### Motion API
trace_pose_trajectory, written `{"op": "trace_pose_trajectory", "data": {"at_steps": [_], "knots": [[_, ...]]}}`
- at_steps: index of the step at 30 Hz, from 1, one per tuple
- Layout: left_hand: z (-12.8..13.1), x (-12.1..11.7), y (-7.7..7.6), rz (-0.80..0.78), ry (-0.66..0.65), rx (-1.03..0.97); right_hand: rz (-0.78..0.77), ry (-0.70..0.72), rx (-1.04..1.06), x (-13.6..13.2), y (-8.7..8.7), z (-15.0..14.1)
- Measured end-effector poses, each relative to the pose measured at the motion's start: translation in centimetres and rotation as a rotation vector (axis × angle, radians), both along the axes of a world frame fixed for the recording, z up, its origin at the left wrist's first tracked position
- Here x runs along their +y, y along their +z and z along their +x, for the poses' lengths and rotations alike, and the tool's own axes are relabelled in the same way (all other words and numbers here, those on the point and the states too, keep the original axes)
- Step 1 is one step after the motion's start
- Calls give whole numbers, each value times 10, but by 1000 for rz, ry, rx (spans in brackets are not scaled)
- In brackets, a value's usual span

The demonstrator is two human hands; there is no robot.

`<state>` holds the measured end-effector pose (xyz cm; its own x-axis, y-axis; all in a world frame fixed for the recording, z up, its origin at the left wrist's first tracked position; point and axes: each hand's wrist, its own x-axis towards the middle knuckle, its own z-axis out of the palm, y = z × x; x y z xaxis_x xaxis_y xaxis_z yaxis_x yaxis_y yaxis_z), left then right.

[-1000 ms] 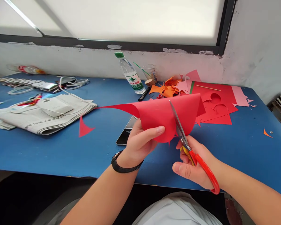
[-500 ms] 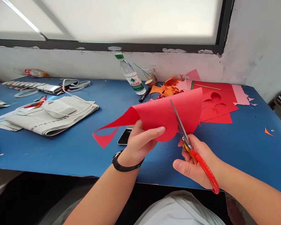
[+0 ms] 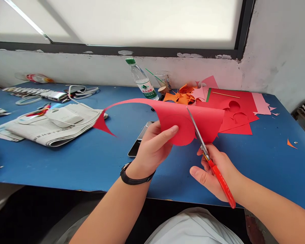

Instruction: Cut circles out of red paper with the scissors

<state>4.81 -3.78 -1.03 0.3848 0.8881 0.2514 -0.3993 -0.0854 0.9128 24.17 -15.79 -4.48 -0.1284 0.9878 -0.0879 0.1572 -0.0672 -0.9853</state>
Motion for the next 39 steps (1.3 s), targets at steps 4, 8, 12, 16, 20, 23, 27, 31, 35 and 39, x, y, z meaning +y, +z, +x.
{"op": "trace_pose_trajectory", "data": {"at_steps": [4, 8, 12, 16, 20, 23, 27, 31, 35, 39], "knots": [[-1, 0, 2, -20, 3, 31, -6, 0, -1, 0, 1, 1], [-3, -1, 1, 13, 33, 96, 0, 19, -17, 0, 0, 3], [-4, -2, 4, 112, 67, 129, -6, 39, 0, 0, 2, 4], [-3, -3, 11, 109, 95, 111, -17, 32, 4, -2, 6, 4], [-4, -3, 14, 120, 75, 110, -8, 36, 10, -3, 7, 4], [-4, -1, 11, 123, 36, 135, 3, 33, -15, -3, 6, 5], [-2, -1, 7, 62, -36, 134, 18, 18, -47, -2, 5, 4], [-2, -1, 6, 40, -62, 96, 21, 9, -55, -2, 4, 4], [-4, 0, 7, 70, -79, 111, 24, -31, -33, -4, 2, 2], [-7, 1, 10, 82, -136, 145, 49, -69, -74, -7, 0, 1]]}}
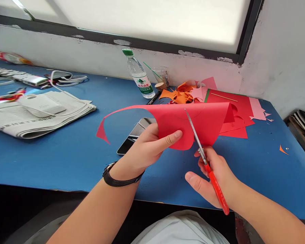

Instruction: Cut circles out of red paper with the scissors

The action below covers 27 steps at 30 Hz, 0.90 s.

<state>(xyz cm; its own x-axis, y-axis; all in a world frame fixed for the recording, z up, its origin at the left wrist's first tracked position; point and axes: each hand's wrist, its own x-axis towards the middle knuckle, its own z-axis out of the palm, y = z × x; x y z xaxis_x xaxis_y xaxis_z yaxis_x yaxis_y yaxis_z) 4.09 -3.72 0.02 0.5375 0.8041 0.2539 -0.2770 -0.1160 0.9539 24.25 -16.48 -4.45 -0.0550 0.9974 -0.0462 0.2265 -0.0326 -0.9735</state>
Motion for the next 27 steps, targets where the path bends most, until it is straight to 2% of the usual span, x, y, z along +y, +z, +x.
{"op": "trace_pose_trajectory", "data": {"at_steps": [9, 14, 20, 27], "knots": [[0, -2, 4, -26, -52, -42, 23, 12, -60, 5, -1, 5], [-3, -1, 3, 31, -46, -25, 91, 15, -69, 6, -2, 4], [-5, -1, 1, 64, 2, 29, 99, -1, -121, 6, -1, 6], [-2, -4, 2, 98, 11, -1, 108, 0, -139, 6, 5, 4]]}}
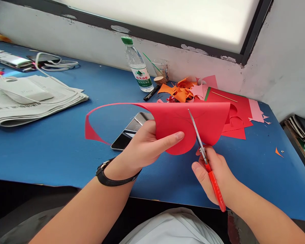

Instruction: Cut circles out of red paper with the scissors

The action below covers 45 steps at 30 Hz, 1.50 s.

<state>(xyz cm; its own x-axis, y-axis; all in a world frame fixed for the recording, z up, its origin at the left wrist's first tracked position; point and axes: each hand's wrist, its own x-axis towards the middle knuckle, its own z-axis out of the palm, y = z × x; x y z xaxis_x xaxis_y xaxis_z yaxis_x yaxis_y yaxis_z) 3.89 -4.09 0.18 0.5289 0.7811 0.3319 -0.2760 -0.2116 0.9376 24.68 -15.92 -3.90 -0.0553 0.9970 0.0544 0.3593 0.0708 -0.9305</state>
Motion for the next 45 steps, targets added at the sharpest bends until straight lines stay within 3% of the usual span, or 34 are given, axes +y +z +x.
{"op": "trace_pose_trajectory", "data": {"at_steps": [6, 11, 25, 31, 38, 45], "knots": [[0, -1, -3, 73, 58, -22, -78, -7, 91, -3, 8, -7], [0, -1, -2, 40, 37, -32, -102, 83, 163, -1, 5, -4], [1, -2, 2, 33, 107, 70, -100, 80, 194, -1, -4, -2], [1, -2, 2, 5, 80, 44, -101, 129, 196, 0, -5, 2], [-2, -3, 6, 22, 103, 120, -66, 23, 176, 0, -11, -4], [-1, -3, 7, -11, 75, 78, -48, 21, 155, 0, -10, -5]]}}
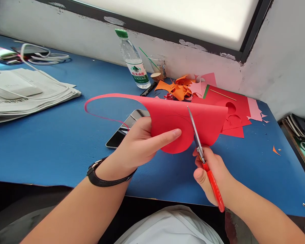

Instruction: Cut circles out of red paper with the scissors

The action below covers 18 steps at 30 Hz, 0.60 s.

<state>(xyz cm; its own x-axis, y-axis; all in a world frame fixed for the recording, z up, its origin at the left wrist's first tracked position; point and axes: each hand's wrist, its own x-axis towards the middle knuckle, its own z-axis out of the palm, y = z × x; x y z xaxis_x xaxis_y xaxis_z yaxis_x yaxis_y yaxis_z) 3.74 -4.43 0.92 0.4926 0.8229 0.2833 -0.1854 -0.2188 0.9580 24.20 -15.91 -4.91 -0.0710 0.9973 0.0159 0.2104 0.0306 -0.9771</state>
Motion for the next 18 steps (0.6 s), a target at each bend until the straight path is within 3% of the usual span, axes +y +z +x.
{"op": "trace_pose_trajectory", "data": {"at_steps": [11, 18], "knots": [[-2, 0, -1, 16, 41, 44, -21, 14, 33, 0, -1, 2], [-2, 1, 1, -9, -7, -10, -57, 13, -14, -1, 6, 3]]}}
